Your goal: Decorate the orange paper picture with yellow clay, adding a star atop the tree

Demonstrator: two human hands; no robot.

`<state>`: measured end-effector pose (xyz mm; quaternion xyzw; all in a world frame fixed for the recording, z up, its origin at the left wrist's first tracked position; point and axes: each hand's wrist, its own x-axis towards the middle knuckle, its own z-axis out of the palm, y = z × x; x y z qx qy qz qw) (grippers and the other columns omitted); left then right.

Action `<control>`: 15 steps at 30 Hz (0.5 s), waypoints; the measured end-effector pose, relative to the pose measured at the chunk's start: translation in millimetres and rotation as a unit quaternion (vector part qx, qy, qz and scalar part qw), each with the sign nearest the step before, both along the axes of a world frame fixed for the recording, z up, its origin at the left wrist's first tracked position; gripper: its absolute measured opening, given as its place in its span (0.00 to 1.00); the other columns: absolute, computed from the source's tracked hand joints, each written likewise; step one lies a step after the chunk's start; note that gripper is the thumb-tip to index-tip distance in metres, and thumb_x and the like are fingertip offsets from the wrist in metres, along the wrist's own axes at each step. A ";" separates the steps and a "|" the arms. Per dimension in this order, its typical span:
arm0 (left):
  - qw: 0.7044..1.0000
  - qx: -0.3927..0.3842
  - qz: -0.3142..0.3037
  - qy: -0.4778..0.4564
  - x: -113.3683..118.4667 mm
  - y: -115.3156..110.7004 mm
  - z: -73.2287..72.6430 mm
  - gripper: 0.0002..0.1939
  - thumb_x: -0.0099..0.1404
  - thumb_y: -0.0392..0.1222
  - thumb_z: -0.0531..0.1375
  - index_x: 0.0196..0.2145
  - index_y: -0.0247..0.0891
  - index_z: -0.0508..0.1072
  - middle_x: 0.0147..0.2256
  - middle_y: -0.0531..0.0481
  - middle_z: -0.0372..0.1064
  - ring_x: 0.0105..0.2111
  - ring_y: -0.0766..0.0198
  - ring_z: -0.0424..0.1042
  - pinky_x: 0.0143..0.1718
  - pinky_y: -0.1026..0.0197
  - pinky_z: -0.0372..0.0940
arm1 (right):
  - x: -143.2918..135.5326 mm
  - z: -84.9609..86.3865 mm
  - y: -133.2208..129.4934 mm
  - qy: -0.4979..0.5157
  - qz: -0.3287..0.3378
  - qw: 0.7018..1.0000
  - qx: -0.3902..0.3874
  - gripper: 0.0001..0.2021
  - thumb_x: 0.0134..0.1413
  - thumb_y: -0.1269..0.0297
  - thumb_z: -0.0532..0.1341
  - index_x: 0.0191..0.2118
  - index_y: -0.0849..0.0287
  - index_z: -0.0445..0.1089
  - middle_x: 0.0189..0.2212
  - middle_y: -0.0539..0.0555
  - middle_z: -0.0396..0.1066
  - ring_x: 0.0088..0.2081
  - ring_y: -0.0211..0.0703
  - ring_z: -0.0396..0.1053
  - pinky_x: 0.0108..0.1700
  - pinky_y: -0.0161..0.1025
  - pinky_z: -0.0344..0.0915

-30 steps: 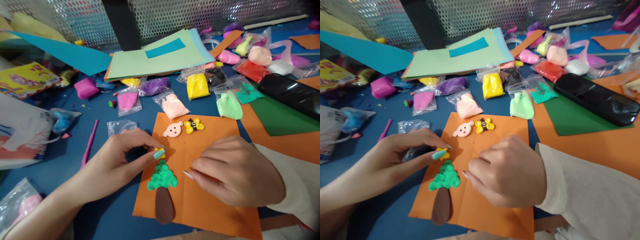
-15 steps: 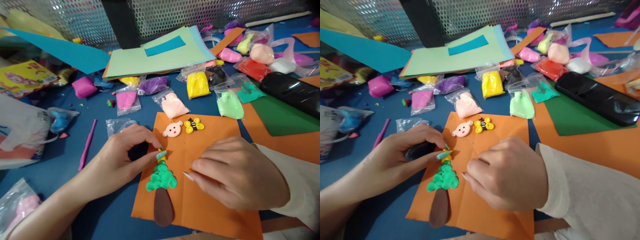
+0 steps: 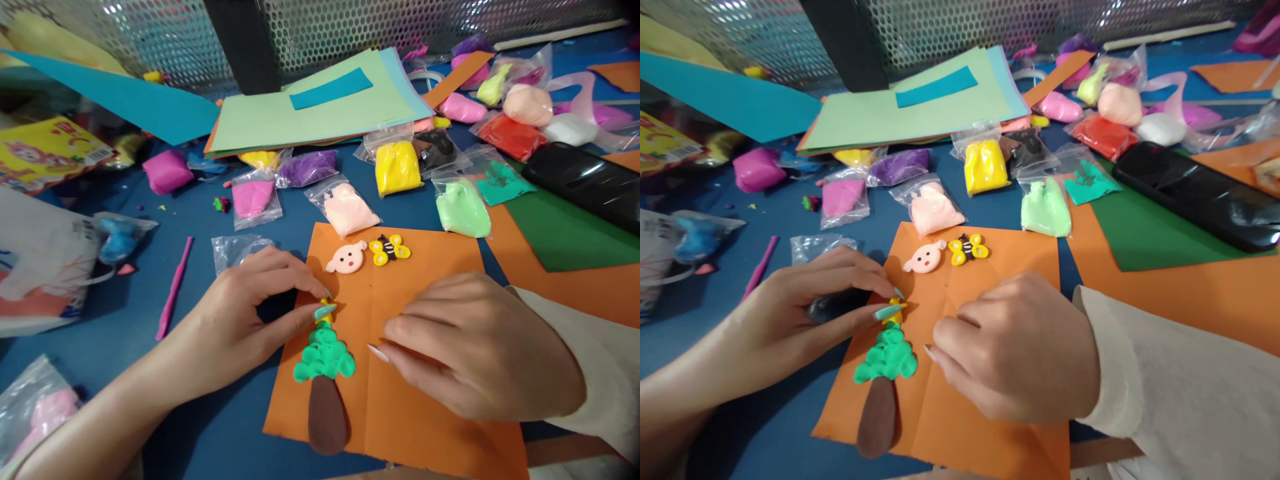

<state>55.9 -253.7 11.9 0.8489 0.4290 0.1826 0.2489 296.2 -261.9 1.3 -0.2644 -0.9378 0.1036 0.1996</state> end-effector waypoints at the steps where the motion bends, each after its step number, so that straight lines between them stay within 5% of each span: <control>1: 1.000 0.000 -0.004 0.001 -0.5 -0.2 0.1 0.05 0.65 0.37 0.56 0.38 0.43 0.70 0.35 0.55 0.69 0.38 0.69 0.66 0.39 0.68 0.61 | -0.2 0.1 0.2 -0.003 -0.001 1.000 -0.004 0.14 0.60 0.67 0.54 0.24 0.59 0.67 0.16 0.46 0.63 0.20 0.34 0.57 0.24 0.38 0.47; 9: 0.999 0.026 -0.017 0.039 -2.4 -8.4 10.1 0.13 0.66 0.37 0.51 0.48 0.44 0.66 0.43 0.52 0.69 0.42 0.67 0.68 0.40 0.67 0.63 | 2.6 0.2 1.5 -0.005 0.007 1.000 -0.001 0.14 0.61 0.67 0.52 0.26 0.60 0.68 0.17 0.47 0.65 0.20 0.35 0.60 0.25 0.38 0.49; 15: 0.988 0.128 -0.039 0.076 -6.7 -17.8 15.2 0.18 0.62 0.35 0.50 0.49 0.44 0.65 0.46 0.51 0.70 0.46 0.60 0.67 0.46 0.59 0.61 | 4.5 -1.4 2.5 -0.016 0.009 1.000 -0.013 0.14 0.62 0.68 0.51 0.27 0.60 0.68 0.17 0.47 0.66 0.20 0.34 0.59 0.25 0.36 0.48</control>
